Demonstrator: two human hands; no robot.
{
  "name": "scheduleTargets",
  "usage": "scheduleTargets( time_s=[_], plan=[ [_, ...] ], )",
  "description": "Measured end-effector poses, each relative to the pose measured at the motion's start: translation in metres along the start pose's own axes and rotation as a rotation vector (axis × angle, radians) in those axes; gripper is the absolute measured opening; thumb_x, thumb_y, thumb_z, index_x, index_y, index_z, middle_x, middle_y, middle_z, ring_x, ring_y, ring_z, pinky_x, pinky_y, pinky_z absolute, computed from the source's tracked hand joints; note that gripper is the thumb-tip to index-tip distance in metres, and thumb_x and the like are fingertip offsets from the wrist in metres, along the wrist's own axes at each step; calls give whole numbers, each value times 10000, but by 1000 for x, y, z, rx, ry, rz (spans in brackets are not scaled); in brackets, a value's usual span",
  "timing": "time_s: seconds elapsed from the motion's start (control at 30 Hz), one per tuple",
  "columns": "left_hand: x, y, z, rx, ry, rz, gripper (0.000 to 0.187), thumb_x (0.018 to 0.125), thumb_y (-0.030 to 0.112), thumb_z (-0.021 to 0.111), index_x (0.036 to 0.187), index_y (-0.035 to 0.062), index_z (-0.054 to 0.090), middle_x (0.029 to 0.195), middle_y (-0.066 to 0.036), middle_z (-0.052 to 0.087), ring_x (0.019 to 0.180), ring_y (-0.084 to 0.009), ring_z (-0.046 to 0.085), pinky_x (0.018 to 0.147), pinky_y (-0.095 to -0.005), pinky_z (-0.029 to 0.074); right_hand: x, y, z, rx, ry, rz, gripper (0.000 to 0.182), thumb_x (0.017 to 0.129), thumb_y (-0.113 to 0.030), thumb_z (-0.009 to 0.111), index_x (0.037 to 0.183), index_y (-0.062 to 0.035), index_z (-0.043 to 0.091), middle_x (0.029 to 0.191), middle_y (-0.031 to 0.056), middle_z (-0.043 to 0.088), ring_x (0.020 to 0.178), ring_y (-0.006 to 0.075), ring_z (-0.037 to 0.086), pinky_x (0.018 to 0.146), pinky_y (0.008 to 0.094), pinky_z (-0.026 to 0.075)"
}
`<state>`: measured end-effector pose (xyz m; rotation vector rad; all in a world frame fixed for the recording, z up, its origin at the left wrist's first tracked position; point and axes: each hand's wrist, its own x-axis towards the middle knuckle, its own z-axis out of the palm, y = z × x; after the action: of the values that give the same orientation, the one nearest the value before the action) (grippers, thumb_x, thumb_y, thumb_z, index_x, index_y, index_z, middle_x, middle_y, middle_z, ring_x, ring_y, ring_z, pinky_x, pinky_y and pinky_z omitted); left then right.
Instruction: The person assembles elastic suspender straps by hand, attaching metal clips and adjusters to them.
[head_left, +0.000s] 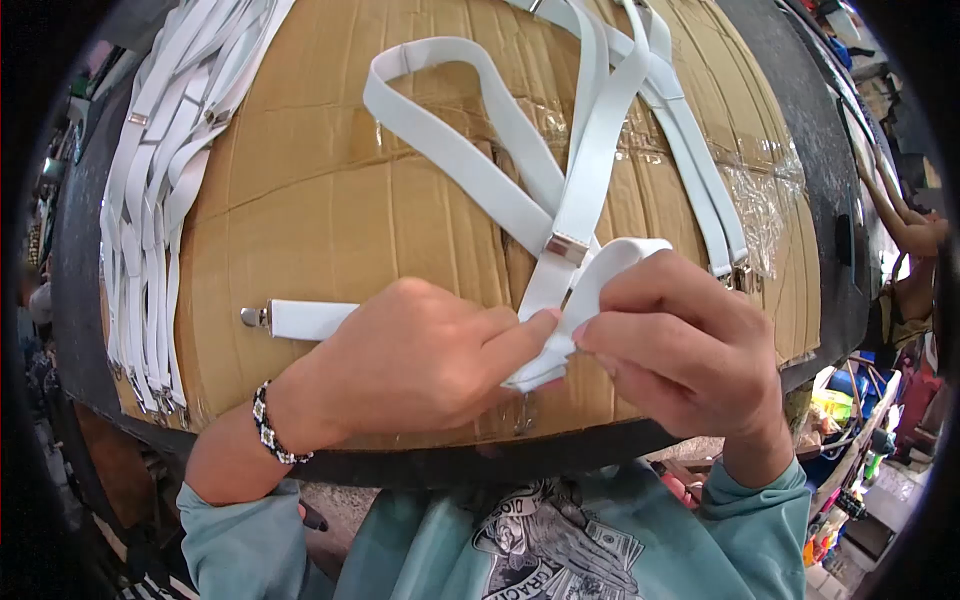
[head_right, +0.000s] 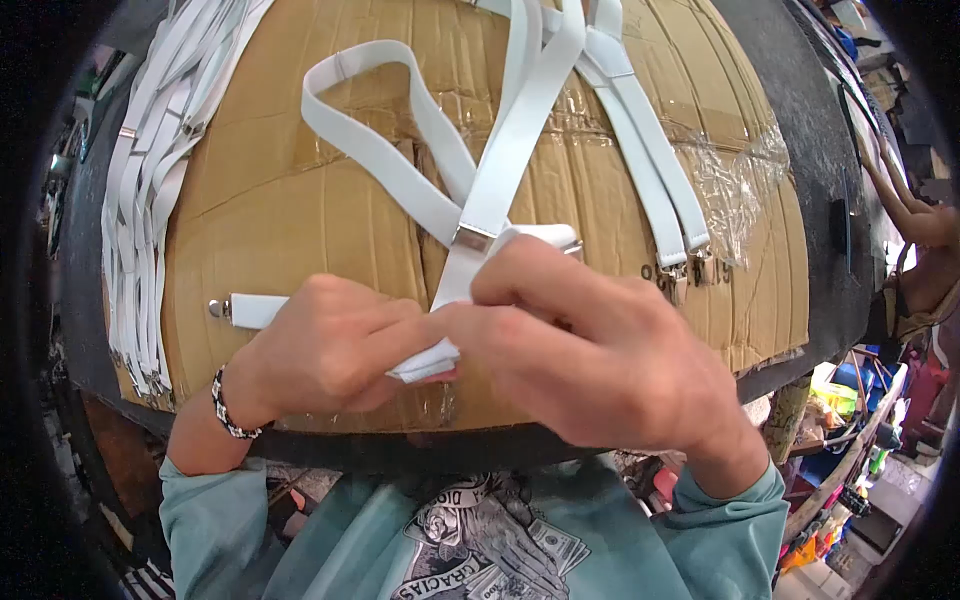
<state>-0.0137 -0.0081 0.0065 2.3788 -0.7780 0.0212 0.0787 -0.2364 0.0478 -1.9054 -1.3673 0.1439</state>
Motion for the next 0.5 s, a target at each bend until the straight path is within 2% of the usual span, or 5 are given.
scheduleTargets(
  time_s=[0.1, 0.3, 0.4, 0.5],
  plan=[
    [0, -4, 2, 18, 42, 86, 462, 815, 162, 716, 1221, -50, 656, 724, -86, 649, 619, -251, 686, 512, -380, 523, 3, -6, 3, 37, 3, -46, 241, 713, 78, 764, 934, -14, 733, 878, 103, 648, 660, 213, 627, 551, 316, 499],
    [0, -4, 0, 41, 7, 75, 436, 844, 133, 662, 1237, -56, 660, 694, -68, 620, 607, -227, 672, 503, -362, 515, 2, -6, 4, 47, -143, -116, 209, 745, 24, 748, 952, 5, 726, 909, 104, 628, 612, 157, 615, 507, 284, 501],
    [-1, -2, 7, 50, 46, 35, 307, 667, 140, 719, 941, 20, 651, 707, -88, 553, 593, -277, 624, 498, -382, 484, 0, -5, -3, -20, -191, -130, 241, 721, -5, 756, 960, 6, 730, 915, 102, 620, 607, 162, 616, 498, 285, 498],
    [-1, -3, 7, 64, 29, 52, 348, 662, 134, 723, 978, 4, 659, 696, -81, 552, 587, -259, 625, 486, -370, 474, 0, -9, -7, -74, -201, -109, 269, 702, -17, 759, 969, 6, 734, 912, 102, 622, 615, 174, 629, 495, 294, 503]
  ],
)
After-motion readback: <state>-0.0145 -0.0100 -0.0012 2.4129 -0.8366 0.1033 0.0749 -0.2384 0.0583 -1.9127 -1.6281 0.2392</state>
